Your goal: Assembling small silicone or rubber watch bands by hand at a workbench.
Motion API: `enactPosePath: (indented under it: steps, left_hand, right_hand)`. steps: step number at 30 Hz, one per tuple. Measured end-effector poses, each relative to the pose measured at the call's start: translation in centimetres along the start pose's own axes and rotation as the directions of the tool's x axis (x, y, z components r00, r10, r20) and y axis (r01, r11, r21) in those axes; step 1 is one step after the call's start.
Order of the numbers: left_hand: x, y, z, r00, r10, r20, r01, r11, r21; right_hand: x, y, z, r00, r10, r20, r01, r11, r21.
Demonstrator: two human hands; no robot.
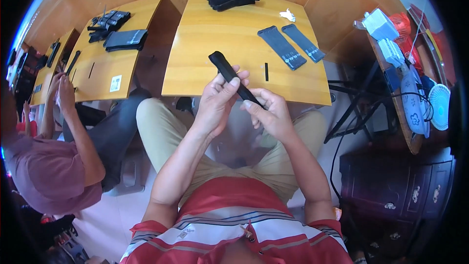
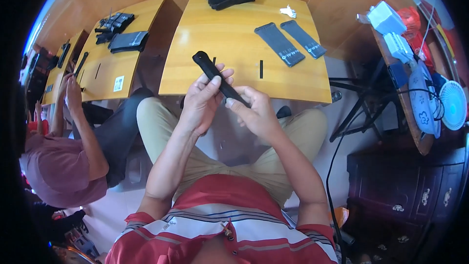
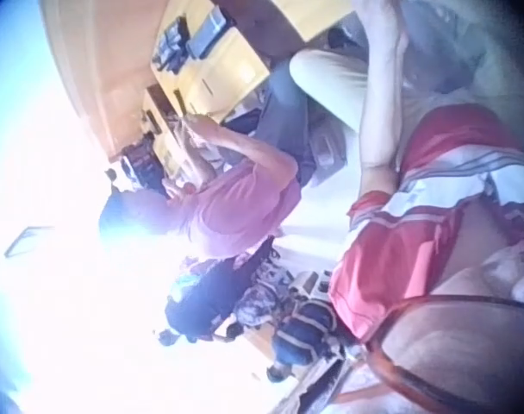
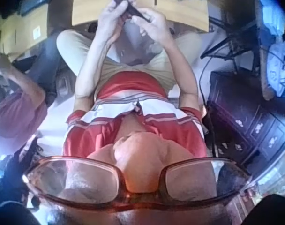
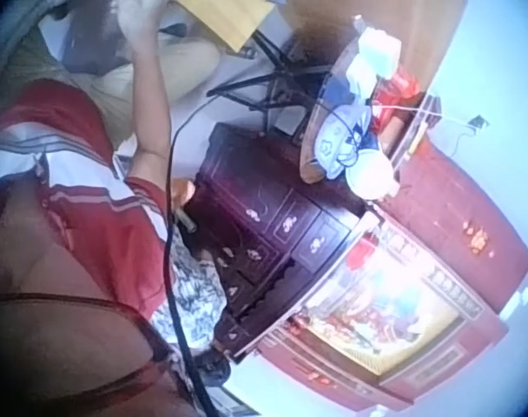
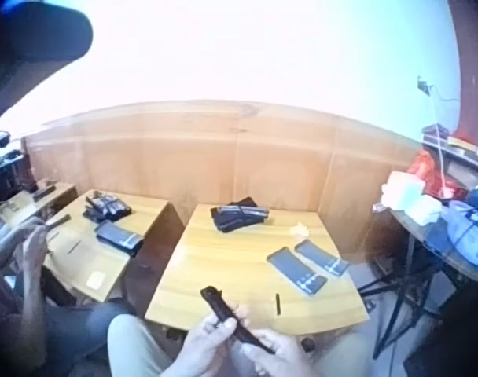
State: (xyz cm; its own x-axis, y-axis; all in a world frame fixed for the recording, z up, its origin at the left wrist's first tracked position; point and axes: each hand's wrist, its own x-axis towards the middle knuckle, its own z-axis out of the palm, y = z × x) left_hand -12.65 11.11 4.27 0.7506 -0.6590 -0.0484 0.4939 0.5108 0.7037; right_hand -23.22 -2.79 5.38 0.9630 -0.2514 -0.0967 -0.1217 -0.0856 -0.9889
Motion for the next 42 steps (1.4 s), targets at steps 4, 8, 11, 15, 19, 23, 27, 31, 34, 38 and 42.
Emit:
enactPosePath:
  steps: [4,8,11,15,19,23,27,31,34,38,42]
  left_hand:
    - [-1.3,-0.6,-1.3,0.999,-0.022,-0.024,0.022,0.999,0.031]
    - [-2.4,-1.1,-2.4,0.999,0.010,-0.034,-0.010,1.000,0.008]
    - [-3.1,-1.4,-2.4,1.000,0.011,-0.021,-0.011,1.000,0.027]
    - [-4.7,-2.4,-1.7,1.000,-0.001,-0.003,0.002,0.999,0.039]
    - [-6.2,-2.4,-1.7,0.999,-0.033,0.016,0.032,0.999,0.044]
    - [-7.3,-2.1,-2.2,1.000,-0.013,0.016,0.012,0.998,0.070]
    - [-8.4,-2.4,-2.4,1.000,0.023,-0.020,-0.021,0.997,0.076]
    - [-9.0,-2.3,-2.7,0.994,0.022,-0.108,-0.007,0.990,0.144]
    - [-10.4,-3.0,-1.9,0.999,0.032,-0.040,-0.021,0.970,0.242]
    - [-11.0,-2.9,-2.2,1.000,-0.009,-0.021,0.012,0.983,0.182]
    - [-11.5,-1.9,-2.8,0.995,-0.077,-0.058,0.084,0.987,0.137]
  right_hand:
    - [-1.7,1.0,0.2,0.999,0.031,0.042,-0.035,0.996,0.082]
    - [-3.0,1.8,0.0,0.998,0.027,0.065,-0.035,0.990,0.135]
    - [-4.0,2.0,0.2,0.995,0.045,0.086,-0.062,0.977,0.204]
    - [-4.7,2.2,1.6,1.000,0.026,0.006,-0.027,0.971,0.239]
    - [-5.4,2.0,2.3,1.000,-0.016,-0.011,0.018,0.983,0.182]
    - [-6.1,2.8,2.3,0.999,-0.017,0.036,0.011,0.985,0.173]
    - [-7.0,3.5,2.0,0.996,-0.013,0.085,-0.004,0.982,0.187]
    - [-7.8,3.6,2.1,0.996,-0.004,0.085,-0.016,0.973,0.229]
    - [-7.9,3.9,2.7,0.998,-0.062,0.009,0.057,0.962,0.269]
    - [-7.9,3.3,2.7,0.990,-0.104,0.091,0.089,0.983,0.162]
    - [-7.8,3.1,2.0,0.953,-0.187,0.239,0.153,0.976,0.153]
